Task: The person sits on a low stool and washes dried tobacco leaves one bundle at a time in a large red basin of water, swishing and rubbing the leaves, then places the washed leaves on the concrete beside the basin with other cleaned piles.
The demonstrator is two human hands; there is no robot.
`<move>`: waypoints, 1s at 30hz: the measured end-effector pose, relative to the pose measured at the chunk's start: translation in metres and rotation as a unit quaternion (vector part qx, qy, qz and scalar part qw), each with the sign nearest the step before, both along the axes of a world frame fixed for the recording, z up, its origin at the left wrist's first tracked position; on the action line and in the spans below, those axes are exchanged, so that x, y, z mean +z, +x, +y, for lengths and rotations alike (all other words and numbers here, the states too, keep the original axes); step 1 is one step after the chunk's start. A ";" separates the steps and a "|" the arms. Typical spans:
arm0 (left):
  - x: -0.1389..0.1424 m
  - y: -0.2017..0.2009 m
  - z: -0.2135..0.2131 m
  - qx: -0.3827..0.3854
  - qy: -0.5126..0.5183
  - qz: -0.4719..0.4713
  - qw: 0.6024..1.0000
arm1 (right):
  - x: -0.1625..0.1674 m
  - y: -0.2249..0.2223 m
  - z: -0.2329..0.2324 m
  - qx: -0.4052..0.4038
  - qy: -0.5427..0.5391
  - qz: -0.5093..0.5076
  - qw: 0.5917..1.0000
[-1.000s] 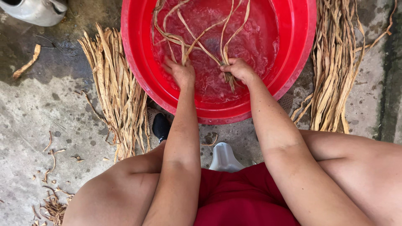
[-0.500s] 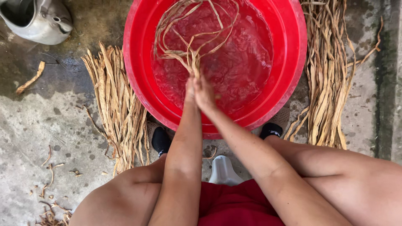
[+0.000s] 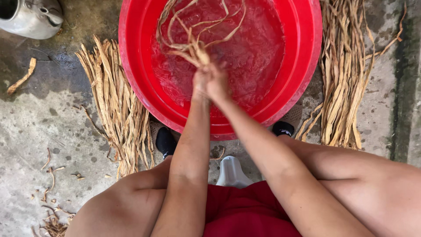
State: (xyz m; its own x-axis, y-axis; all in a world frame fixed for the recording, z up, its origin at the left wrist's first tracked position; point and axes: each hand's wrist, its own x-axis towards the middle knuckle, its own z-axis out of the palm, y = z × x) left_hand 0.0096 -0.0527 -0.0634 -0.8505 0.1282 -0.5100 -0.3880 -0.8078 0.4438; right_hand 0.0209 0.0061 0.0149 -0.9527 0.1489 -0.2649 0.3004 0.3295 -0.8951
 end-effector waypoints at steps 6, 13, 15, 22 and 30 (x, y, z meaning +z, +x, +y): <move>0.008 0.010 0.020 -0.202 -0.200 -0.096 0.954 | -0.023 -0.035 0.086 0.005 -0.122 -0.177 0.977; -0.007 0.015 0.009 -0.194 -0.310 -0.140 0.920 | -0.022 -0.023 0.100 0.062 -0.051 -0.258 0.963; -0.008 0.019 0.010 -0.176 -0.234 -0.152 0.944 | -0.022 -0.021 0.099 0.056 -0.067 -0.287 0.954; 0.006 0.031 0.013 -0.516 -0.350 -0.125 0.772 | -0.026 -0.023 0.110 0.166 0.011 -0.330 0.929; -0.006 0.023 0.005 -0.256 -0.103 -0.096 0.956 | -0.013 -0.022 0.114 0.013 -0.104 -0.345 0.933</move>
